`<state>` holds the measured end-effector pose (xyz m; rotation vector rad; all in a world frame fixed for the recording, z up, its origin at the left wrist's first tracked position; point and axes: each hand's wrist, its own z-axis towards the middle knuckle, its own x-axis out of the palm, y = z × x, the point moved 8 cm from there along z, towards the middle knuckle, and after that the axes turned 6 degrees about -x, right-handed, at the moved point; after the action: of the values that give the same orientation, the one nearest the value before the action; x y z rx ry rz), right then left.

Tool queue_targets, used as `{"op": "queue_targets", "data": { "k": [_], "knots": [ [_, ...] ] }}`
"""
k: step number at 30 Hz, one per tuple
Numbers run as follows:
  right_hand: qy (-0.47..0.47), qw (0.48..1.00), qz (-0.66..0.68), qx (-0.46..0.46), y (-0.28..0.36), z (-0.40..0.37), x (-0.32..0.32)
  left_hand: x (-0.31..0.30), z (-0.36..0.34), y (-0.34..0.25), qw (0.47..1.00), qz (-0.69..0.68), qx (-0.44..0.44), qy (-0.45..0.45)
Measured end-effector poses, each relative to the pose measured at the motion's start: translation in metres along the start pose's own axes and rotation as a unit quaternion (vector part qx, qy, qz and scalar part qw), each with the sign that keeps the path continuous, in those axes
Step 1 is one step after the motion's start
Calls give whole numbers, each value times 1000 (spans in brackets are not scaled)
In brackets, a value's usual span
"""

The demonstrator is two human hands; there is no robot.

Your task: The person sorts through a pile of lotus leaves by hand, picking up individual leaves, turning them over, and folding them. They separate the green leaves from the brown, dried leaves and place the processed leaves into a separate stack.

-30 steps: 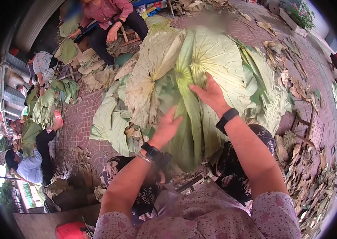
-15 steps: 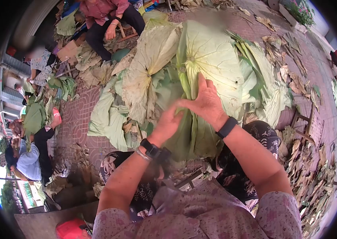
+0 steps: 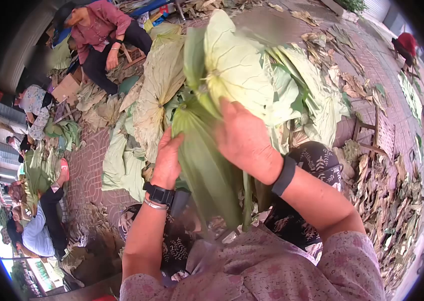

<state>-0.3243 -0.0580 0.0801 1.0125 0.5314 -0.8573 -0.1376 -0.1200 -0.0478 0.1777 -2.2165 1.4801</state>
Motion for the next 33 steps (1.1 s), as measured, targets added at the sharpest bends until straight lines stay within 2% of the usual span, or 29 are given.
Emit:
{"op": "queue_targets", "data": {
  "k": [2, 4, 7, 8, 12, 14, 16, 19, 21, 23, 24, 27, 29, 31, 33],
  "knots": [
    [94, 994, 46, -15, 30, -19, 23, 8, -6, -2, 1000, 0, -9, -15],
    [116, 991, 49, -56, 39, -33, 54, 7, -10, 10, 999, -42, 6, -19],
    [146, 985, 92, 2, 28, -26, 56, 11, -20, 14, 998, -55, 17, -32],
    [140, 984, 111, 13, 25, -25, 55, 11, -22, 14, 997, -55, 25, -38],
    [-4, 989, 147, -11, 24, -13, 15, 27, -46, -20, 996, -23, 67, -50],
    [-40, 987, 154, -33, 33, -10, -10, 44, -64, -43, 993, -12, 114, -18],
    [-41, 985, 160, -50, 52, -13, -27, 52, -77, -57, 984, 29, 176, -14],
    [-36, 983, 164, -71, 57, -15, -22, 42, -78, -56, 966, 98, 230, -70],
    [-20, 983, 177, -49, 36, -10, -8, 25, -64, -38, 984, 45, 155, -71],
    [-66, 977, 196, -44, 8, -2, 1, 7, -51, -26, 995, 7, 80, -65],
    [-31, 958, 275, 75, -8, 1, 7, 0, -47, -27, 997, 1, 44, -60],
    [-14, 954, 278, 111, -13, 5, 6, 0, -45, -27, 999, 12, -36, -11],
    [-17, 981, 194, 12, 5, 3, 5, -6, -43, -26, 996, 63, -54, -13],
    [1, 992, 110, -63, 31, -2, 6, -19, -36, -21, 997, 44, -67, -4],
    [49, 991, 103, -64, 43, -12, 20, -21, -40, -19, 996, 62, -61, -6]
  ]
}}
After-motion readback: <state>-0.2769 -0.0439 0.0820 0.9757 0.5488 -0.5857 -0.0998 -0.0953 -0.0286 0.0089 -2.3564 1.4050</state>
